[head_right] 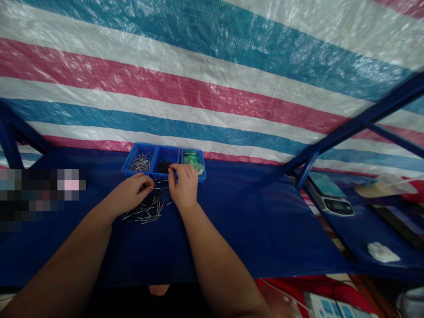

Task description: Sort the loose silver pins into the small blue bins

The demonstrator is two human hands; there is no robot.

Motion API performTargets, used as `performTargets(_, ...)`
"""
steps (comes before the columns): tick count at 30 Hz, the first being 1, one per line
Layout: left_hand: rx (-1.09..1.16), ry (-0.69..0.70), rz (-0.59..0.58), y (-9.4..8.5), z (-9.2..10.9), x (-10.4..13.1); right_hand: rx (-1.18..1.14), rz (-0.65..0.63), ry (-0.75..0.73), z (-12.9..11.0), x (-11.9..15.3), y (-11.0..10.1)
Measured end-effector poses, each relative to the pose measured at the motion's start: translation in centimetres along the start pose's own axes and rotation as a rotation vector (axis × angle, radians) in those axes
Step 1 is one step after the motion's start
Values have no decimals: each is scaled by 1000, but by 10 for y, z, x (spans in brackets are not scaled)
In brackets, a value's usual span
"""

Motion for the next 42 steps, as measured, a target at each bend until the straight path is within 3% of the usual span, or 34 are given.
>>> performTargets(3,-1,-12,4,0,0,0,-39,45,-21,-1,0,0)
performTargets(10,81,-57,2,2,0,-1,62,-47,-6,-3,1,2)
performTargets(17,351,-11,115,0,6,-2,-215,-381,-180,-16,7,-5)
performTargets(22,509,-30,164,3,2,-4,-288,-410,-106,-14,8,-6)
performTargets(27,683,-44,93,6,3,-5,-407,-411,-72,-8,11,-6)
performTargets(30,588,-86,74,6,-1,-3,-419,-348,-49,-9,11,-9)
performTargets(35,167,-163,117,1,-15,0,-425,-170,5,-9,10,-10)
performTargets(39,45,-180,27,0,-19,0,-373,-193,171,1,9,-3)
performTargets(42,-34,-196,-39,-1,-18,0,-269,-234,202,8,9,-3)
Point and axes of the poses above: each hand's wrist, its own x-axis away from the middle knuckle, its own y-axis out of the palm, z = x × y, the point moved 1 cm from there along -x, towards the middle knuckle, and after that the axes turned 5 degrees about y, right-handed, at the moved point
